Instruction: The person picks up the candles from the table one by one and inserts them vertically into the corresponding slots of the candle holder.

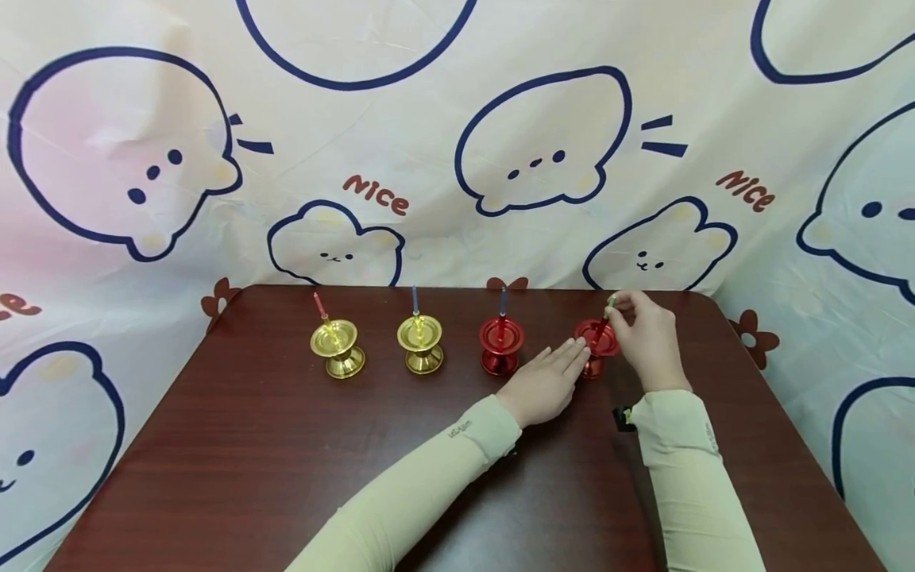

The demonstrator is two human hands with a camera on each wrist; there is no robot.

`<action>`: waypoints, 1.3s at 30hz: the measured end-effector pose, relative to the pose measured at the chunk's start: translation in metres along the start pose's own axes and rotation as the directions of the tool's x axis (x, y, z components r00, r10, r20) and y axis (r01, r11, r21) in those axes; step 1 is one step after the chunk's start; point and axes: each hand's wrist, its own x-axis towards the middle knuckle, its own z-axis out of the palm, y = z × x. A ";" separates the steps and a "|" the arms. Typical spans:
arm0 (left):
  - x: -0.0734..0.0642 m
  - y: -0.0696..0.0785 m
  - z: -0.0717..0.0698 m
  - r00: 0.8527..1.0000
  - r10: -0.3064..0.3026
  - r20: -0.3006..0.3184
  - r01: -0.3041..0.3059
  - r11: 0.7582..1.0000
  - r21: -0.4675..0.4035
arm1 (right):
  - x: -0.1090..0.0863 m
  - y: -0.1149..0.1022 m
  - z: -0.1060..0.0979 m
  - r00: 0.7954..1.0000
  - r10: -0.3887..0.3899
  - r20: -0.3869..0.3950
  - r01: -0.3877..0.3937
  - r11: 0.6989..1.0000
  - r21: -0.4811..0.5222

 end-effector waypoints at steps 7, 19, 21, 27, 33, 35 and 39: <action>-0.003 -0.001 0.001 1.000 0.002 -0.013 -0.002 1.000 -0.006 | 0.002 0.000 0.000 0.999 -0.001 0.033 0.001 1.000 0.007; -0.004 -0.003 -0.002 1.000 -0.004 -0.016 0.004 1.000 -0.018 | 0.007 -0.006 -0.003 0.998 -0.014 0.063 0.013 1.000 0.009; -0.004 -0.003 -0.002 1.000 -0.006 -0.015 0.006 1.000 -0.020 | 0.006 -0.004 -0.002 0.998 -0.002 0.069 0.001 1.000 0.024; -0.006 0.001 -0.002 1.000 0.000 -0.009 0.000 0.999 -0.037 | 0.000 0.003 -0.002 0.996 0.038 0.084 -0.042 0.998 0.048; -0.008 0.002 0.001 1.000 -0.002 -0.014 0.001 1.000 -0.025 | -0.003 0.006 0.000 0.997 0.044 0.063 -0.048 0.997 0.064; -0.008 0.003 0.002 1.000 -0.002 -0.013 0.002 1.000 -0.021 | -0.005 0.005 0.001 0.998 0.038 0.053 -0.042 0.996 0.073; -0.007 0.003 0.002 1.000 0.005 -0.018 -0.005 1.000 -0.018 | -0.006 0.005 0.000 0.999 0.032 0.024 -0.034 0.997 0.076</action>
